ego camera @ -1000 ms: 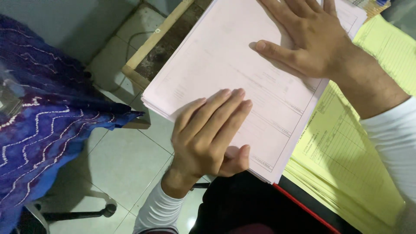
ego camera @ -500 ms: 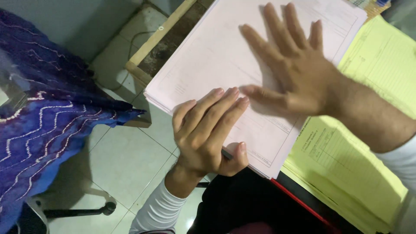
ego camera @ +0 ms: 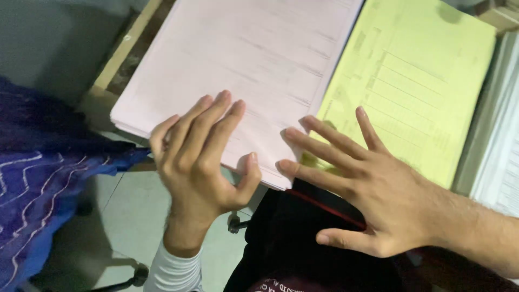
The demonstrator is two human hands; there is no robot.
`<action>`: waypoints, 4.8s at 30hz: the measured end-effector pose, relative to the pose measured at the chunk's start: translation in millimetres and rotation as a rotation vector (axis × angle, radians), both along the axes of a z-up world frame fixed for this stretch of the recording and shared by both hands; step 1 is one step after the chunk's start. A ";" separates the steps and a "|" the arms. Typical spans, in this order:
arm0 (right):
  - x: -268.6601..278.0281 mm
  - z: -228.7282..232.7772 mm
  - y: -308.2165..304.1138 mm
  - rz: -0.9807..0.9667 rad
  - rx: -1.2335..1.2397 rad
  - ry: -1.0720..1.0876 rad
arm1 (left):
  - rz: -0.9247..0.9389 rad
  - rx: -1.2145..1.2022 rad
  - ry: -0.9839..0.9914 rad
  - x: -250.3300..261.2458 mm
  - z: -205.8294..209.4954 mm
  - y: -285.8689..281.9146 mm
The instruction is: Sorting and reviewing stacks of printed documents by flipping through pages.
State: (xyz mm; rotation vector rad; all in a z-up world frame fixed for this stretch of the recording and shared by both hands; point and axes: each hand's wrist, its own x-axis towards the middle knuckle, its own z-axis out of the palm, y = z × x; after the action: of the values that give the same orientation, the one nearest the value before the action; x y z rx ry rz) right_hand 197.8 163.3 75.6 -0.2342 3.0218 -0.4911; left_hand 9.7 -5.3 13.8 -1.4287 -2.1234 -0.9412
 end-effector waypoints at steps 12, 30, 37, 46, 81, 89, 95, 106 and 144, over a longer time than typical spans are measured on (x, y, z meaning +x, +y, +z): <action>100.1 -33.4 -16.1 -0.470 0.357 0.193 | 0.065 -0.274 0.203 2.3 16.4 1.0; 268.7 -10.3 -43.2 -1.107 0.245 0.633 | -0.577 -0.204 0.096 158.7 -6.2 90.5; 371.0 -40.9 -48.6 -1.513 0.486 0.640 | -0.442 -0.199 0.233 158.9 -25.2 84.5; 387.9 -61.4 -39.1 -1.693 0.362 0.660 | -0.663 -0.168 0.449 191.2 20.7 112.4; 347.4 -46.8 -61.6 -1.371 0.530 0.847 | -1.299 0.066 -0.367 296.8 81.0 129.4; 298.7 -46.4 -55.4 -1.158 0.391 0.857 | -0.966 0.009 -0.339 211.4 83.6 90.1; 227.4 -37.8 -35.4 -0.934 0.343 0.909 | -0.743 -0.099 -0.275 148.3 73.4 56.7; 156.6 -50.2 -22.7 -0.840 0.432 0.868 | -0.375 -0.197 0.093 126.4 36.3 48.1; 84.5 -23.4 68.0 -0.365 0.012 -0.066 | -0.478 -0.291 -0.087 120.9 -10.0 82.3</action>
State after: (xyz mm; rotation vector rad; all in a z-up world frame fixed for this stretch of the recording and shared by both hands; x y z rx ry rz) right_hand 282.3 231.3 52.3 0.3342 3.0058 -0.4919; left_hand 130.6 77.0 3.7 -2.1422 -2.0838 -0.8891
